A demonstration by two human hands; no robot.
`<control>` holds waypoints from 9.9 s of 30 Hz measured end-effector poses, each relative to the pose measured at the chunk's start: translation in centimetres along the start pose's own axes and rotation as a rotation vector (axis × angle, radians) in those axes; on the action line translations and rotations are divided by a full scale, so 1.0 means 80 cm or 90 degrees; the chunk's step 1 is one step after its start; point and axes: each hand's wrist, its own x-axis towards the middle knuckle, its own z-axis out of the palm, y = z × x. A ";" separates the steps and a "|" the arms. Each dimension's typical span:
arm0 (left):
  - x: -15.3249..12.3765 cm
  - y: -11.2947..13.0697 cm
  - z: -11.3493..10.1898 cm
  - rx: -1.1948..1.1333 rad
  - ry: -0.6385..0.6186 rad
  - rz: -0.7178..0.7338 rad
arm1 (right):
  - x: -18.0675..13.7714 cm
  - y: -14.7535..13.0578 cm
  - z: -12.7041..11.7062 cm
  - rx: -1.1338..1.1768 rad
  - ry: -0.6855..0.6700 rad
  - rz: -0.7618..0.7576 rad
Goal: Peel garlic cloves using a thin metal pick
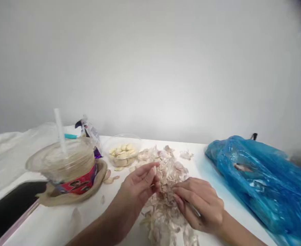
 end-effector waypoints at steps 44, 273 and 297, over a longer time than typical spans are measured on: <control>-0.007 -0.005 0.002 0.101 -0.050 0.018 | -0.001 0.008 -0.013 -0.136 0.001 -0.130; 0.001 -0.009 -0.010 0.402 -0.074 -0.041 | 0.015 -0.012 -0.026 0.210 -0.006 0.192; 0.000 -0.007 0.001 0.394 -0.027 -0.056 | 0.016 -0.012 -0.027 0.210 -0.012 0.192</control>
